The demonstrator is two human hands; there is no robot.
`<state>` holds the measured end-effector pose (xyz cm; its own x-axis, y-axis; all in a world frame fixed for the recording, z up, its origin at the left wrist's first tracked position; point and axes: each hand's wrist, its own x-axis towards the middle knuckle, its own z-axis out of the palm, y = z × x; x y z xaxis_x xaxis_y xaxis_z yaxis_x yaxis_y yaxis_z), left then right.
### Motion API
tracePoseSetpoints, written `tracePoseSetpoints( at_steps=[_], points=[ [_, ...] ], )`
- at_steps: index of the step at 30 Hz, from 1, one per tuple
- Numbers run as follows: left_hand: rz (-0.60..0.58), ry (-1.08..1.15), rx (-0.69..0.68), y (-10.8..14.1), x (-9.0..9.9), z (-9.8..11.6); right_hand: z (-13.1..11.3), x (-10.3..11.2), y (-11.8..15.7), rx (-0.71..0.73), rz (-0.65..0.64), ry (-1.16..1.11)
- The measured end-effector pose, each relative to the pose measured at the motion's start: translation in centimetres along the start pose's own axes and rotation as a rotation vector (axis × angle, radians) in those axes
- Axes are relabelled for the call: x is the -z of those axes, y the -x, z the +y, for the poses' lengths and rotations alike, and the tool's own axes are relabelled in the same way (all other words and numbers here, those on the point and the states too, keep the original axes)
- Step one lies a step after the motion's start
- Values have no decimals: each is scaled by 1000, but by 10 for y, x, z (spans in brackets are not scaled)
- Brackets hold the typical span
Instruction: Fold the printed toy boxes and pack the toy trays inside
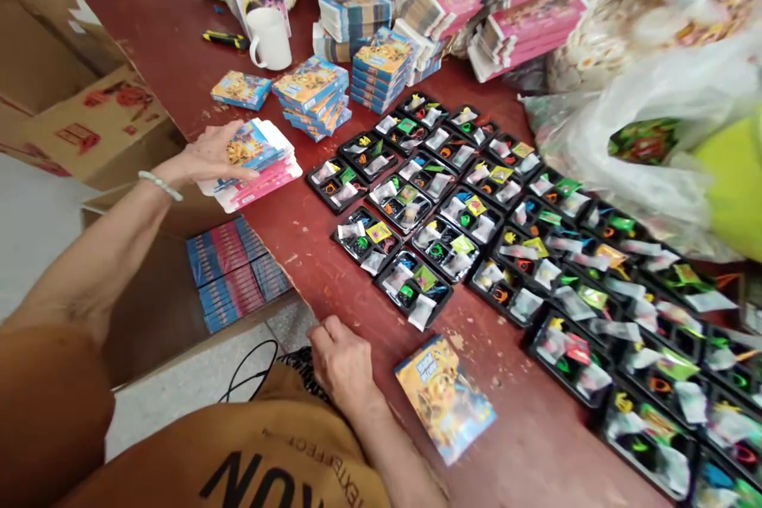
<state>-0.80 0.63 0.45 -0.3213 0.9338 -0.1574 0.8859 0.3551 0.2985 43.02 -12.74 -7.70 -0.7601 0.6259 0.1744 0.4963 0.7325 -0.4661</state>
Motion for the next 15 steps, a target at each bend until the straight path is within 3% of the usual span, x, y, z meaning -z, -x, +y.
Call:
tracePoseSetpoints(
  at_steps=[8,15],
  points=[
    [63,23,-31,4,12,4,4,-1,-2,18,38,-74],
    [-11,-20,49,9,2,8,4,-2,-4,20,51,-77]
  ],
)
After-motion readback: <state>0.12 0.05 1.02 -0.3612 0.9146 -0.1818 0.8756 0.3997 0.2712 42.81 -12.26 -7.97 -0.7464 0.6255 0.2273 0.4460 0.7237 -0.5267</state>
